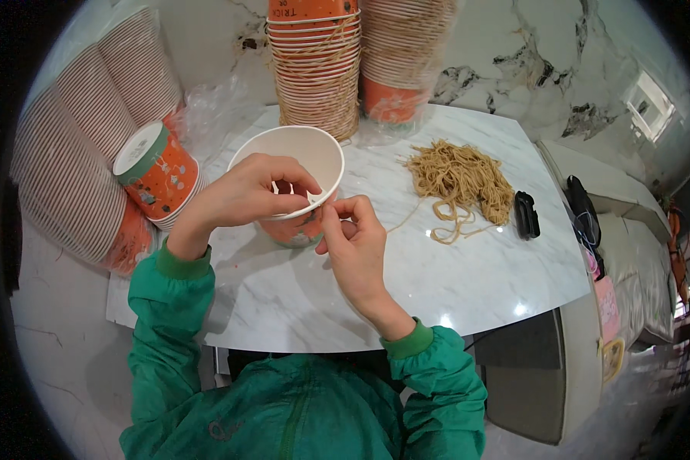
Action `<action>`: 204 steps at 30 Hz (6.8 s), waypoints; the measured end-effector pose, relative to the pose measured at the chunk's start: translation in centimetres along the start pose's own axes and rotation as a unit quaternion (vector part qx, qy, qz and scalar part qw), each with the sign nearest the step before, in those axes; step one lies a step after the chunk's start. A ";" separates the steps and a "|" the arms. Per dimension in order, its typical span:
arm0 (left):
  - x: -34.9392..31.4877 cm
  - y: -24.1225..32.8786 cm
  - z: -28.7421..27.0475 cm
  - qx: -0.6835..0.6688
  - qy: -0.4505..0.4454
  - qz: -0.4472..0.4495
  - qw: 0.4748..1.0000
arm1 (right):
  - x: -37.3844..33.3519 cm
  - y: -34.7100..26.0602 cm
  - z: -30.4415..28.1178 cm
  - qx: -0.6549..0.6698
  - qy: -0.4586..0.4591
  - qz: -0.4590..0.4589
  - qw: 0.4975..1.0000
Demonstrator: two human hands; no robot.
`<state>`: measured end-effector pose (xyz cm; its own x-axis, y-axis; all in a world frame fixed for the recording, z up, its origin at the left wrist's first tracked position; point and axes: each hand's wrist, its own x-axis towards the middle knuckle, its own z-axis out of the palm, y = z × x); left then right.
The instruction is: The person is attaching rubber bands to paper cups on a workstation.
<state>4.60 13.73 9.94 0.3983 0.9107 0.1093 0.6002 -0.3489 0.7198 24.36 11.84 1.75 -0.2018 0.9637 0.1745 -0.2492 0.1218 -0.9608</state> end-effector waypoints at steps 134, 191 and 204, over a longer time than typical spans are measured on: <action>-9.0 0.9 12.6 -0.417 0.483 -0.063 0.768 | -0.9 -0.2 4.0 -0.330 -0.104 -0.397 0.850; -9.8 1.0 11.7 -0.524 0.358 -0.099 0.767 | -2.9 -0.1 1.8 -0.198 -0.128 -0.283 0.930; -8.6 1.4 13.2 -0.141 0.485 0.038 0.862 | -3.3 0.5 1.8 -0.141 -0.091 -0.150 0.974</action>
<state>11.17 2.51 1.01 -0.4210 0.6921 0.5863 0.3501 -0.4723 0.8089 23.17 8.28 1.05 -0.3304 0.8197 0.4680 -0.0577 0.4773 -0.8768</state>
